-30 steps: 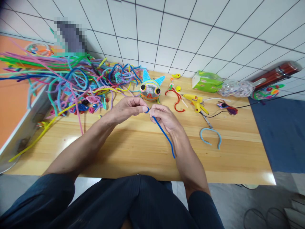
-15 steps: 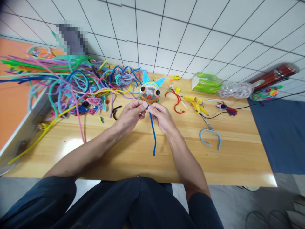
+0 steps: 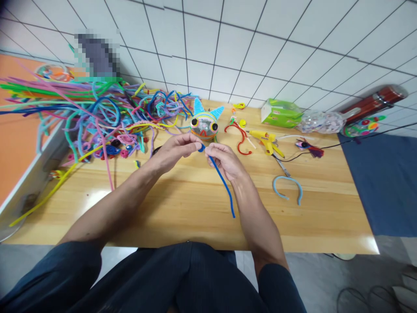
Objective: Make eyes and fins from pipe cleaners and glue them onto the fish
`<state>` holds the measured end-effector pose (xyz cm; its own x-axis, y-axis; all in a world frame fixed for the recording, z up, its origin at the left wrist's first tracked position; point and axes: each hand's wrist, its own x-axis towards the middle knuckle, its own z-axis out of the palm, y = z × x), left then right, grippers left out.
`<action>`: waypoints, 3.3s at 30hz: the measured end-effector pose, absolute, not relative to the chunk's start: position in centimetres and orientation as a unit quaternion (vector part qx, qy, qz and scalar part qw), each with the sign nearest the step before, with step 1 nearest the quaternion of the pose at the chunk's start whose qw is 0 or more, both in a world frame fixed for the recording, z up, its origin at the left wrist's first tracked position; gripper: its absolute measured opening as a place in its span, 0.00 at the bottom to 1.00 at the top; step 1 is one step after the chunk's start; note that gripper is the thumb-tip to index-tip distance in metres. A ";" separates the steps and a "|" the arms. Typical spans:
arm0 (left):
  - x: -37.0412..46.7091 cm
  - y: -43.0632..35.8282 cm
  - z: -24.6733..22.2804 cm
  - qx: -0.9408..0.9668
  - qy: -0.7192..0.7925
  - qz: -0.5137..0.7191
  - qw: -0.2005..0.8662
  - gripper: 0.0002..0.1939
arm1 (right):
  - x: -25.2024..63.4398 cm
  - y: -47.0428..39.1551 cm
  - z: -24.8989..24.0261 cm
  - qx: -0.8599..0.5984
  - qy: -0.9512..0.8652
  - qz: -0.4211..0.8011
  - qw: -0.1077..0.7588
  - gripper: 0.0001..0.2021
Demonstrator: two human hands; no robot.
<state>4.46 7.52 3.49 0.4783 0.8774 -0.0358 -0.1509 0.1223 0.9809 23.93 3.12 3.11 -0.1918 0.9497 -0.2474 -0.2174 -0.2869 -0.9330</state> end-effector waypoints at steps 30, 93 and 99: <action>4.3 7.1 4.2 0.538 0.341 0.355 0.684 0.14 | 23.9 3.1 2.3 -0.443 -0.413 0.669 0.431 0.21; 4.4 7.3 3.4 0.525 0.320 0.336 0.714 0.14 | 23.7 3.1 2.5 -0.430 -0.386 0.705 0.410 0.19; 6.1 6.1 2.8 0.410 0.371 0.421 0.719 0.15 | 23.0 3.3 1.5 -0.454 -0.372 0.675 0.446 0.23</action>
<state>6.12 6.12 2.76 0.3712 0.9093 -0.1883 -0.3005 0.3095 0.9022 23.05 3.34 1.50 -0.1894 0.9405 -0.2820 -0.2640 -0.3254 -0.9080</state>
